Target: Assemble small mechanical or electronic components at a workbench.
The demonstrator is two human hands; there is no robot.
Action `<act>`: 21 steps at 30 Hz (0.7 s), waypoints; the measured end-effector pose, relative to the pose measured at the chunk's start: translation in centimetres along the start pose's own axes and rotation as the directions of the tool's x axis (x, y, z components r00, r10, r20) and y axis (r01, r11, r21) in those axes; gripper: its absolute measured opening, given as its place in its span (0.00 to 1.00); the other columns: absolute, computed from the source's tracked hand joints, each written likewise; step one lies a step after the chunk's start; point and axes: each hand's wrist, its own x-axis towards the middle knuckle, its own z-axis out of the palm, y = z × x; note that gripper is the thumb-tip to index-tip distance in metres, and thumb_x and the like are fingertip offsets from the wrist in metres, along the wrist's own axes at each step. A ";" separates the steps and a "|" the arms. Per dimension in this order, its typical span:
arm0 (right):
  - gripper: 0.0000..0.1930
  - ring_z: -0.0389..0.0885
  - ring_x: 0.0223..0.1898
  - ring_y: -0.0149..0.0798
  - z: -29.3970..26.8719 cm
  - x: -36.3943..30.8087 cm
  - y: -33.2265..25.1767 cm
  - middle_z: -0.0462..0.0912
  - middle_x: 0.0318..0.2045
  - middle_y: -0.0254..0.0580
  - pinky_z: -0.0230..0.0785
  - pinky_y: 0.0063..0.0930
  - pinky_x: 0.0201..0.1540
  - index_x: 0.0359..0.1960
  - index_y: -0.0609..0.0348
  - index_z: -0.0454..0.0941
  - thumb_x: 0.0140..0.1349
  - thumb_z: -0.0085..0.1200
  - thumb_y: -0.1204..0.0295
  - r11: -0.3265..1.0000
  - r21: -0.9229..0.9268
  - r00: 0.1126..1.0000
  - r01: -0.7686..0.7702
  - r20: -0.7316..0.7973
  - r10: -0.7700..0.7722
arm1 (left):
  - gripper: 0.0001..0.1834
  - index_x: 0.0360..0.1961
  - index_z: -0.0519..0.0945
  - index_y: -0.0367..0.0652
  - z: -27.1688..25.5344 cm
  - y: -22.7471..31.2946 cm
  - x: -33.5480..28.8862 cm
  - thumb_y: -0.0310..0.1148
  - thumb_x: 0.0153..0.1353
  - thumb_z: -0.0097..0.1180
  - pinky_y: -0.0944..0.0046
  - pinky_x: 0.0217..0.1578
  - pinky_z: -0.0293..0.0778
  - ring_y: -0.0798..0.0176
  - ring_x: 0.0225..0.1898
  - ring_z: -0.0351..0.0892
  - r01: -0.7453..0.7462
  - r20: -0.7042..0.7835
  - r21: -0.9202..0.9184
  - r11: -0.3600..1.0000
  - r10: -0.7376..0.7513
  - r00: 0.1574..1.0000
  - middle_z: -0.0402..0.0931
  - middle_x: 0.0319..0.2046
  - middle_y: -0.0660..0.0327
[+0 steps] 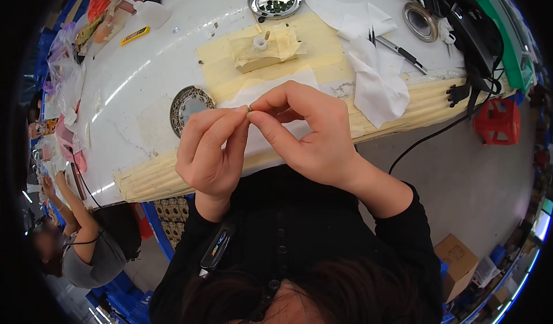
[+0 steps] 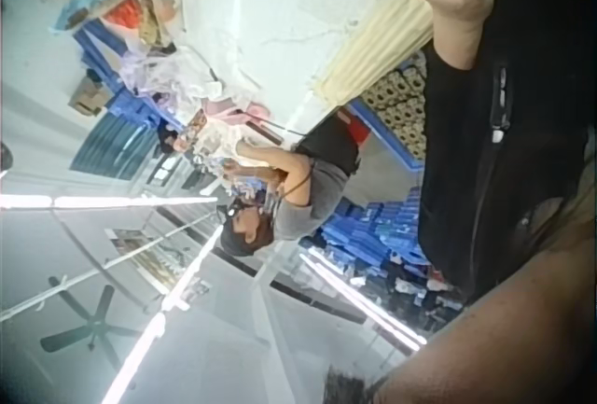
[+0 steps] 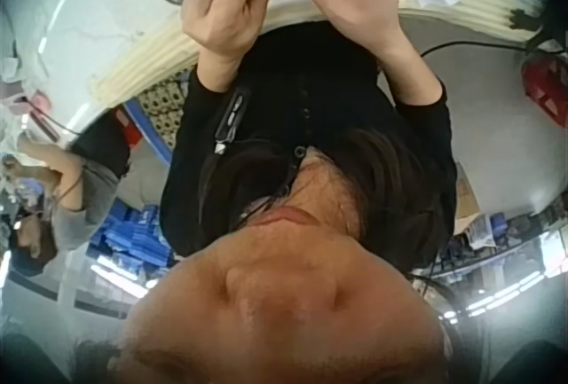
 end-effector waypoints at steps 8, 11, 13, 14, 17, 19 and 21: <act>0.05 0.82 0.34 0.27 -1.1 0.4 -0.9 0.81 0.32 0.38 0.77 0.20 0.38 0.38 0.68 0.76 0.66 0.52 0.77 0.829 0.397 0.916 -0.393 0.243 0.319 | 0.15 0.35 0.83 0.34 -0.5 -0.1 0.2 0.16 0.42 0.66 0.67 0.27 0.73 0.60 0.29 0.79 0.044 0.040 -0.112 0.993 -0.039 0.998 0.80 0.30 0.58; 0.06 0.82 0.33 0.28 -1.3 0.5 -1.1 0.81 0.32 0.39 0.77 0.21 0.39 0.38 0.68 0.75 0.67 0.50 0.76 0.901 0.268 0.928 -0.342 0.247 0.279 | 0.14 0.34 0.83 0.34 -0.3 -0.1 0.1 0.16 0.42 0.66 0.66 0.27 0.73 0.60 0.29 0.79 0.040 0.033 -0.084 0.996 -0.037 0.999 0.80 0.30 0.58; 0.07 0.82 0.33 0.27 -1.5 0.5 -1.2 0.81 0.31 0.39 0.77 0.21 0.38 0.37 0.68 0.76 0.67 0.51 0.75 0.913 0.229 0.928 -0.336 0.245 0.280 | 0.14 0.34 0.83 0.34 -0.2 -0.1 0.0 0.17 0.42 0.66 0.66 0.27 0.73 0.60 0.29 0.79 0.035 0.046 -0.080 0.996 -0.032 0.998 0.80 0.30 0.58; 0.07 0.82 0.33 0.26 -1.6 0.5 -1.1 0.81 0.30 0.38 0.77 0.20 0.37 0.36 0.68 0.76 0.67 0.52 0.74 0.896 0.260 0.921 -0.360 0.252 0.298 | 0.14 0.34 0.83 0.34 -0.3 -0.1 0.0 0.17 0.42 0.66 0.66 0.27 0.73 0.60 0.29 0.79 0.035 0.054 -0.088 0.995 -0.031 0.998 0.80 0.30 0.58; 0.08 0.81 0.32 0.26 -2.0 0.8 -1.1 0.82 0.29 0.38 0.77 0.20 0.36 0.36 0.67 0.77 0.67 0.53 0.72 0.817 0.354 0.878 -0.456 0.326 0.350 | 0.14 0.34 0.83 0.35 -0.5 -0.1 0.2 0.17 0.43 0.67 0.67 0.27 0.73 0.60 0.29 0.79 0.048 0.071 -0.131 0.990 -0.039 0.997 0.79 0.30 0.58; 0.09 0.82 0.31 0.26 -2.1 0.9 -1.0 0.82 0.28 0.38 0.77 0.21 0.36 0.37 0.66 0.77 0.67 0.53 0.71 0.737 0.428 0.841 -0.524 0.396 0.369 | 0.13 0.34 0.83 0.36 -0.7 -0.1 0.2 0.17 0.44 0.67 0.67 0.27 0.73 0.61 0.29 0.79 0.074 0.074 -0.187 0.980 -0.061 0.995 0.79 0.30 0.58; 0.09 0.82 0.31 0.27 -2.0 0.8 -0.8 0.82 0.28 0.38 0.77 0.21 0.35 0.39 0.65 0.77 0.67 0.53 0.69 0.633 0.507 0.804 -0.585 0.466 0.370 | 0.13 0.35 0.84 0.36 -0.9 -0.1 0.2 0.16 0.44 0.67 0.68 0.27 0.73 0.62 0.29 0.78 0.124 0.082 -0.272 0.954 -0.105 0.991 0.80 0.30 0.58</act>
